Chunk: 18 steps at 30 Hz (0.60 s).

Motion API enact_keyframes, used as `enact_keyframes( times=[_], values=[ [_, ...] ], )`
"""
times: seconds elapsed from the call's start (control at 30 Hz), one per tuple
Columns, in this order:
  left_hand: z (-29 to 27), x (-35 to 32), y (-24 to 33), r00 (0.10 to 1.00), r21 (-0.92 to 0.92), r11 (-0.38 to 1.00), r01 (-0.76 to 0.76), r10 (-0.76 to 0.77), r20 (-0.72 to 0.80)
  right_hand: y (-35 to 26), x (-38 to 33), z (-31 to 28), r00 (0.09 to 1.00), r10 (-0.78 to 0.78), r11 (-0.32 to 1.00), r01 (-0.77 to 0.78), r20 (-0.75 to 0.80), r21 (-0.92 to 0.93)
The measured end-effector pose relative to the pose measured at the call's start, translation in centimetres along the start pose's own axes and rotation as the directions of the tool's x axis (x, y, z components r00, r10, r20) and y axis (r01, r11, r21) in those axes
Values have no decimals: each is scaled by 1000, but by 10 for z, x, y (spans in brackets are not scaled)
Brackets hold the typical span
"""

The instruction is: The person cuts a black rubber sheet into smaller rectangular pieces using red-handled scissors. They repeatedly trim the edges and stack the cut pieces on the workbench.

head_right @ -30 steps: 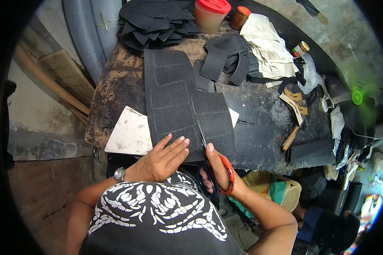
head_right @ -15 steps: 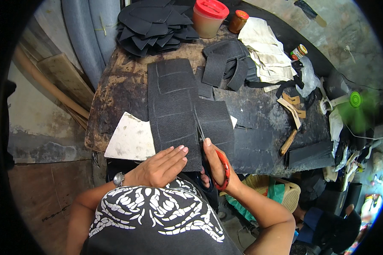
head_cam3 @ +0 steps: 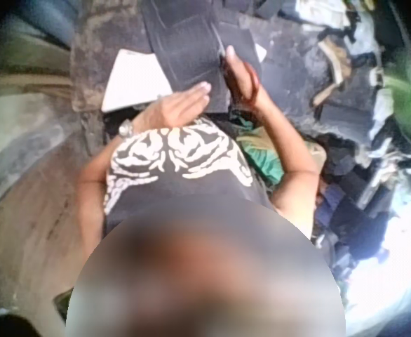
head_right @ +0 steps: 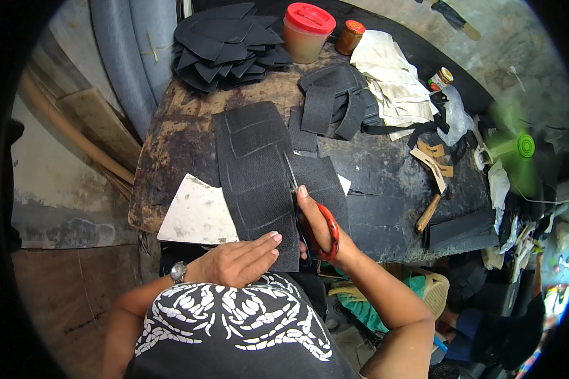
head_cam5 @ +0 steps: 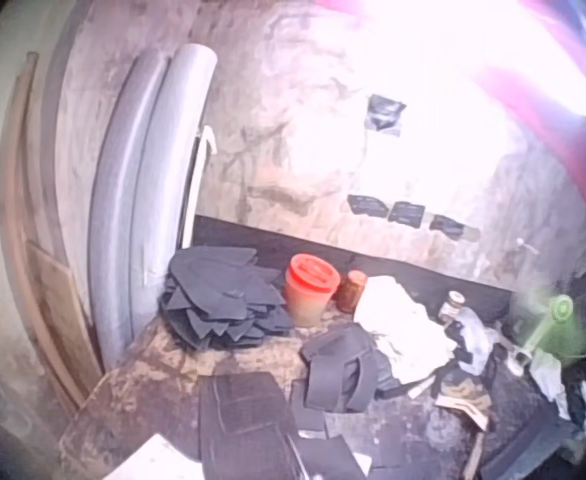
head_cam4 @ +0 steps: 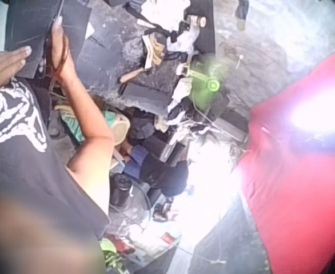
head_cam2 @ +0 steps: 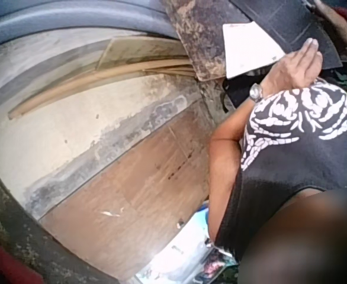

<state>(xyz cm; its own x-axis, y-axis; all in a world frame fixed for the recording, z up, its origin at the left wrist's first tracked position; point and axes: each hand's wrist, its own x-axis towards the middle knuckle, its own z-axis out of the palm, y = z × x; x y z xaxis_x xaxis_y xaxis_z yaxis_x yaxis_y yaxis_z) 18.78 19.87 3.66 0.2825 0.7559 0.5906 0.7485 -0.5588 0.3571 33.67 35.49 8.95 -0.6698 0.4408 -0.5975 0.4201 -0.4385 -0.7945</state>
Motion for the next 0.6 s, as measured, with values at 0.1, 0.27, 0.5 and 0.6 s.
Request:
enact_keyframes(
  times=[0.1, 0.27, 0.5, 0.6],
  values=[
    [-1, 2, -3, 999, -64, 998, -25, 22, -38, -1, 4, 1, 1000, 15, 999, -14, 10, -33],
    [-10, 4, -13, 992, -315, 948, 47, -82, -99, 6, 12, -4, 994, 52, 999, -52, 98, -10],
    [-32, 10, -17, 977, -644, 745, 172, -213, 15, 6, 20, -10, 957, 72, 973, -130, 281, 191],
    [-35, 14, -37, 943, -859, 476, 187, -332, 22, 12, 23, -4, 975, -49, 964, -10, 215, 265]
  ],
)
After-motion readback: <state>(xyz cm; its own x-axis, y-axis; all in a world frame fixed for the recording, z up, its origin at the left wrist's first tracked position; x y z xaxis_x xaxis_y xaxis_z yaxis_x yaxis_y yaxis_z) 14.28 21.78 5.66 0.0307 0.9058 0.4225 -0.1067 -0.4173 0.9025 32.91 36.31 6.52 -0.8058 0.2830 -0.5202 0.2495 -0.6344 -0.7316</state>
